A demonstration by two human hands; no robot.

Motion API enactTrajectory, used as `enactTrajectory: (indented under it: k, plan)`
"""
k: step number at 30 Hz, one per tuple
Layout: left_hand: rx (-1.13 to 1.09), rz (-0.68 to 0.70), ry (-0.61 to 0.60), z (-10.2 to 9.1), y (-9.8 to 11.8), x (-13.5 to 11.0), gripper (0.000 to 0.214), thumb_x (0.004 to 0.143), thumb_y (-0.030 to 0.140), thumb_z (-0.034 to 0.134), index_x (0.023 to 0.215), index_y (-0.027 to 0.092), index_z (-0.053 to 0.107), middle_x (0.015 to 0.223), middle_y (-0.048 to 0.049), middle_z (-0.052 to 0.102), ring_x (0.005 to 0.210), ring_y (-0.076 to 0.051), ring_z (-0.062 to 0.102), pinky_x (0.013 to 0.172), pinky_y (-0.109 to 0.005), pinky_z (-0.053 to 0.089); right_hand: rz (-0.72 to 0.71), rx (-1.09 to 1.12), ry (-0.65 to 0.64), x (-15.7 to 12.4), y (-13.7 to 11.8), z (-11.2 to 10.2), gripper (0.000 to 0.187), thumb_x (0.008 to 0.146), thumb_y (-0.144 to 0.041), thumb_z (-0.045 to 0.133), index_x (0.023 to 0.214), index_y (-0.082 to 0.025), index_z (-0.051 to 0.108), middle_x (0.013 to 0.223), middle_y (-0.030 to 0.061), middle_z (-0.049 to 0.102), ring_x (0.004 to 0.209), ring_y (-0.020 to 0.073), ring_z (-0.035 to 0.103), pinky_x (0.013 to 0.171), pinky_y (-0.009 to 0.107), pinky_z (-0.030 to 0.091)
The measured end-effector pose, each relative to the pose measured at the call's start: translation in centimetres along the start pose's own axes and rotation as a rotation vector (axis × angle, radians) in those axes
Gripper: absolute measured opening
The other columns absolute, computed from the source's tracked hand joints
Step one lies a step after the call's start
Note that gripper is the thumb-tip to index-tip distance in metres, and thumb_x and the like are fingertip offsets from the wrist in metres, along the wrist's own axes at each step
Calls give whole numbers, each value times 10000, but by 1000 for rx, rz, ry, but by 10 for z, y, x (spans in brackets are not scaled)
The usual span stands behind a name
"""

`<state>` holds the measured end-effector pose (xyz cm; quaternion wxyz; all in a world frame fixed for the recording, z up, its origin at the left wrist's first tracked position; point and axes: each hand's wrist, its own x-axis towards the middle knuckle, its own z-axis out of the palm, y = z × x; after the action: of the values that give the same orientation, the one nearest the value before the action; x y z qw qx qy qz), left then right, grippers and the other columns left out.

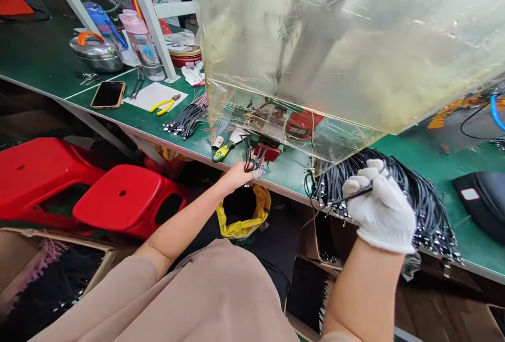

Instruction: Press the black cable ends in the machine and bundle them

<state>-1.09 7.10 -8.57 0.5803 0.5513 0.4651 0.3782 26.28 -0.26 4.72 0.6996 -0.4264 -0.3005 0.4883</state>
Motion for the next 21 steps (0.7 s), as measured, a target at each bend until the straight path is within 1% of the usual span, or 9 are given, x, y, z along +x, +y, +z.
enactTrajectory:
  k: [1,3,5,8,11,14,17,19,21]
  plan:
    - [-19,-7,-29,1,1,-8,445,752,569,744,700,130,693,638,-27,653,590,-129,552,586,-250,424,14,40,-19,-2,4,1,490,492,-98,896,920,-217,690,791,-49,465,617,41,475,579,142,527]
    - [-52,-18,-71,2,1,-21,472,834,577,658,699,126,691,609,-34,645,556,-112,530,572,-243,410,0,35,-39,-5,10,4,486,503,-93,899,910,-218,665,809,-39,481,617,50,489,552,149,512]
    - [-69,-28,-79,4,1,-29,483,901,553,577,692,129,677,567,-26,619,510,-97,487,550,-239,383,-31,6,-39,-7,14,10,443,566,-155,908,911,-223,639,828,-31,493,597,52,477,522,153,488]
    - [-55,-28,-42,7,2,-33,472,950,479,509,642,143,635,500,0,555,469,-90,441,532,-240,354,-65,-24,-2,-14,18,21,397,663,-287,904,908,-241,595,774,-48,478,554,58,443,494,162,459]
    - [-42,-3,-22,7,6,-33,448,948,410,509,594,154,603,455,21,495,464,-93,427,533,-242,340,-98,-84,49,-24,18,30,391,677,-345,890,916,-263,592,710,-56,488,542,94,469,487,216,475]
    - [-39,37,-17,5,10,-34,408,927,384,540,590,160,594,437,39,460,441,-90,398,524,-246,331,-142,-147,62,-39,17,32,309,707,-311,846,928,-287,633,713,-40,532,569,134,533,525,303,527]
    - [-44,58,-48,6,11,-37,419,912,425,559,586,165,594,441,33,476,431,-95,420,518,-253,347,-117,-236,104,-54,18,28,221,741,-290,790,934,-310,683,745,-10,594,640,187,614,583,411,579]
    - [-62,55,-74,7,9,-39,452,909,473,563,580,165,594,451,21,501,438,-100,446,526,-256,368,-112,-294,126,-61,22,26,203,755,-296,770,948,-314,711,767,11,631,687,224,657,628,478,600]
    - [-77,43,-79,7,6,-41,493,909,531,559,581,166,603,444,17,500,442,-102,455,538,-257,385,-143,-333,112,-64,26,25,185,778,-305,756,960,-310,728,775,23,653,690,242,678,653,508,605]
